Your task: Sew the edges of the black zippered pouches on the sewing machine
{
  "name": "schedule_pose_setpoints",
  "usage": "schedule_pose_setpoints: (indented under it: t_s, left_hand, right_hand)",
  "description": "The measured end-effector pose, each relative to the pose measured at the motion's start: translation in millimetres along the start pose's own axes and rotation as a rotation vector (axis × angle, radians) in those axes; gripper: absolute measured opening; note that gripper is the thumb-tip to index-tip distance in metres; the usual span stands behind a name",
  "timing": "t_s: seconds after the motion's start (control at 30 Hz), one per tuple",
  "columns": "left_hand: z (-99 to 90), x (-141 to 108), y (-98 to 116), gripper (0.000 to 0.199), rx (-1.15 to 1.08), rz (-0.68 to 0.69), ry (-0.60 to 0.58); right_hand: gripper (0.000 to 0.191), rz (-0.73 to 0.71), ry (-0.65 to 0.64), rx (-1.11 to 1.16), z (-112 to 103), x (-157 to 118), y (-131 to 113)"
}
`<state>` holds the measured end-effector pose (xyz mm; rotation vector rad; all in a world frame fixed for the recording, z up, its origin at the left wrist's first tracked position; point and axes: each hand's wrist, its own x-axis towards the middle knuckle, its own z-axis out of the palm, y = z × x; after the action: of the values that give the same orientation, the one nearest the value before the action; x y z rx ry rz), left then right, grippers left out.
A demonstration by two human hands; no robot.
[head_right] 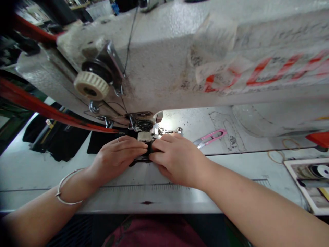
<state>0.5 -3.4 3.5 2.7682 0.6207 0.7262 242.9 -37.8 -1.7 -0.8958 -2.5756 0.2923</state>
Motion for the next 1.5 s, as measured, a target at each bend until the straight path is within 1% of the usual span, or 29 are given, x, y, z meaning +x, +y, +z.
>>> schedule_pose_setpoints:
  t_s: [0.13, 0.27, 0.4, 0.5, 0.67, 0.8, 1.0, 1.13, 1.23, 1.37, 1.5]
  left_hand:
    - [-3.3, 2.9, 1.3, 0.023, 0.075, 0.067, -0.083]
    - [-4.8, 3.4, 0.1, 0.024, 0.081, 0.074, -0.084]
    - [-3.1, 0.4, -2.7, 0.022, 0.036, 0.049, -0.063]
    - [-1.7, -1.3, -3.1, 0.022, -0.001, 0.031, -0.06]
    - [-0.4, 0.4, -5.8, 0.022, -0.005, 0.031, -0.037]
    - [-0.8, 5.5, -12.0, 0.023, 0.029, 0.012, -0.047]
    - [-0.6, 15.7, -26.4, 0.024, 0.052, 0.032, -0.035]
    - [3.9, 18.5, -38.9, 0.026, 0.127, -0.011, -0.028]
    - [8.2, 18.2, -46.5, 0.025, 0.15, -0.035, 0.001]
    - [11.7, 16.7, -51.2, 0.025, 0.157, -0.055, 0.03]
    - [13.2, 15.1, -54.0, 0.028, 0.163, -0.084, 0.015]
  right_hand:
    - [0.02, 0.017, 0.066, 0.066, 0.8, -1.5, 2.3]
    - [0.021, 0.056, 0.121, 0.103, 2.5, -1.2, 4.6]
    - [0.03, 0.041, 0.049, 0.064, 3.2, -1.4, 3.6]
    - [0.03, 0.046, 0.009, 0.039, 2.9, -2.0, 1.3]
    - [0.031, 0.082, 0.025, -0.012, 3.1, -0.9, -1.0]
    - [0.032, 0.121, 0.038, -0.05, 3.8, 2.3, -0.3]
    - [0.03, 0.204, 0.013, -0.079, 5.5, 8.2, -0.3]
    - [0.032, 0.236, 0.0, -0.082, 7.1, 9.7, -1.2]
    - [0.031, 0.238, -0.006, -0.073, 7.5, 9.1, -0.4]
    - [0.031, 0.238, -0.019, -0.074, 8.0, 9.4, 1.5]
    - [0.031, 0.237, -0.03, -0.069, 7.9, 11.2, 2.0]
